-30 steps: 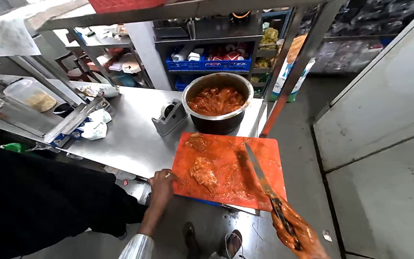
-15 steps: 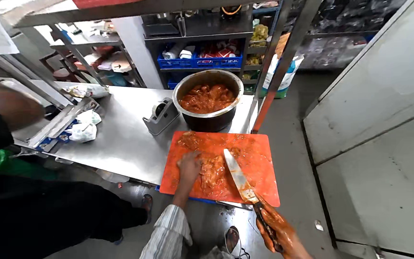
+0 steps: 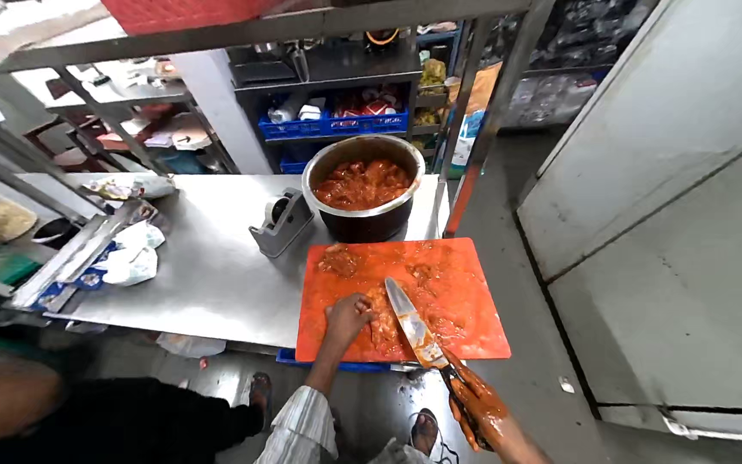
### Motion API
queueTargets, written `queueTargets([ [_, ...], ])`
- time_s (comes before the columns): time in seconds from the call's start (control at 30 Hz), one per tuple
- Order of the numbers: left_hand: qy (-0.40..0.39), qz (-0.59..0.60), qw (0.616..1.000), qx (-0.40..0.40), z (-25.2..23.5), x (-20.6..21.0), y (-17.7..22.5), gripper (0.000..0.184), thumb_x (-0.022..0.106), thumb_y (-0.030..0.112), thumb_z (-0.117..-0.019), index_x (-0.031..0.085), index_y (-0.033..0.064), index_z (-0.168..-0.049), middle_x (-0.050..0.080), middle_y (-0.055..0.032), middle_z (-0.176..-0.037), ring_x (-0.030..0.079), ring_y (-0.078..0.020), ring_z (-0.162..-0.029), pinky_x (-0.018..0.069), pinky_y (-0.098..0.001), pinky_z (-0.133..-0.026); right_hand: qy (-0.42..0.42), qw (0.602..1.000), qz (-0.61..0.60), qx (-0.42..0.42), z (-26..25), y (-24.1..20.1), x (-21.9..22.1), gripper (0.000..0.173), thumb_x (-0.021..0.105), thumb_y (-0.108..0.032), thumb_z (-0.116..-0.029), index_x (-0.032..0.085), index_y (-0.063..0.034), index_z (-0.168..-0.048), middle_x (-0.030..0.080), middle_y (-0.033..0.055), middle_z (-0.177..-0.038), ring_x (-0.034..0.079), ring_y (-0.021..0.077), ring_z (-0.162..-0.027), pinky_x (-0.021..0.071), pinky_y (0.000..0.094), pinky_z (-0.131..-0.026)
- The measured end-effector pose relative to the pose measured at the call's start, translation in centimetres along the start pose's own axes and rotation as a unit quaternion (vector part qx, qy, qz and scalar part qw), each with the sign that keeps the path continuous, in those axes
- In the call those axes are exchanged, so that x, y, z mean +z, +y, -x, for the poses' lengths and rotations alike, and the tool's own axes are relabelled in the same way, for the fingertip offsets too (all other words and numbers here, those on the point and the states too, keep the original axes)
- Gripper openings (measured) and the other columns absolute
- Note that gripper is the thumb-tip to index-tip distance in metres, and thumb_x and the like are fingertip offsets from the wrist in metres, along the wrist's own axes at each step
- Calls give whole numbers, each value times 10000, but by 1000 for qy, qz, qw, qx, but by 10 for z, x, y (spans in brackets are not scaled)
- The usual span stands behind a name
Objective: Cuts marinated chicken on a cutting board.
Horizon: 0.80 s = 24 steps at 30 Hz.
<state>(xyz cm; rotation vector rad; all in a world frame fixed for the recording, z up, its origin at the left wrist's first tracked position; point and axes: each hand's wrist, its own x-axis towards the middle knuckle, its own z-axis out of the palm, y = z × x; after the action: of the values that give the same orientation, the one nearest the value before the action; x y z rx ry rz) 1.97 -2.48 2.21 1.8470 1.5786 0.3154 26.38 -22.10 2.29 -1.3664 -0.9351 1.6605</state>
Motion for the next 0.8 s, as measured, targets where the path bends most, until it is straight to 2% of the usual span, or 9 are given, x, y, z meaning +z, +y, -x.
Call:
queueTargets([
  [0.1,-37,-6,999,25,-8,-16,-14,264,756,288,-945,749,85,-1115,739,-98,-1029,676,-271,-993,427,-602,-1028,47,999,10,-11,4,7,25,567,374,-224,-1082,239,-185,-1631,551,16,-713,496,129,-436,462,288,-382],
  [0.23,-54,-23,997,41,-12,-29,-32,236,685,275,-997,753,100,-1141,741,-106,-1070,673,-287,-1038,419,-614,-1034,122,991,52,-16,1,11,80,566,395,-268,-1086,256,-201,-1630,574,20,-739,516,137,-454,478,308,-396],
  [0.37,-24,-36,998,52,-10,-27,-48,201,706,298,-976,779,147,-1087,756,-73,-1024,681,-275,-1018,409,-622,-1027,191,973,127,-16,-11,17,142,583,433,-279,-1077,266,-213,-1631,607,37,-781,548,151,-495,514,349,-450],
  [0.5,-13,-76,994,71,-10,-25,-51,227,694,336,-976,778,148,-1072,762,-65,-1042,683,-262,-1038,389,-596,-1060,247,924,291,-23,-27,39,175,573,449,-316,-1063,324,-224,-1615,717,93,-1018,683,226,-739,583,487,-708],
  [0.57,-20,-103,991,86,-10,-26,-53,251,662,356,-994,771,159,-1102,755,-50,-1099,663,-253,-1104,377,-573,-1078,253,900,353,23,-29,39,190,560,441,-323,-1061,353,-218,-1604,718,117,-1126,706,286,-909,545,568,-834],
  [0.6,-21,-115,988,97,-10,-27,-53,256,650,357,-999,769,159,-1109,752,-44,-1112,655,-252,-1123,379,-562,-1079,257,887,381,48,-30,35,197,529,440,-317,-1060,407,-193,-1573,706,133,-1183,701,317,-993,519,601,-880],
  [0.63,-20,-125,986,112,-11,-27,-53,252,641,343,-1002,769,156,-1114,750,-41,-1125,651,-252,-1140,380,-553,-1082,257,874,406,77,-33,27,205,487,432,-311,-1065,464,-165,-1529,685,155,-1219,689,348,-1036,505,619,-893],
  [0.67,-19,-128,984,124,-12,-28,-52,245,634,321,-1005,770,148,-1112,748,-46,-1131,648,-255,-1144,379,-546,-1082,249,861,431,108,-40,15,211,478,415,-306,-1072,460,-172,-1529,661,168,-1253,682,366,-1051,512,616,-892],
  [0.8,-12,-128,980,151,-8,-22,-54,216,634,267,-1004,763,116,-1090,742,-80,-1107,648,-285,-1123,395,-554,-1064,238,837,465,161,-59,-12,226,517,392,-265,-1079,360,-216,-1593,624,182,-1314,678,369,-1071,538,548,-917],
])
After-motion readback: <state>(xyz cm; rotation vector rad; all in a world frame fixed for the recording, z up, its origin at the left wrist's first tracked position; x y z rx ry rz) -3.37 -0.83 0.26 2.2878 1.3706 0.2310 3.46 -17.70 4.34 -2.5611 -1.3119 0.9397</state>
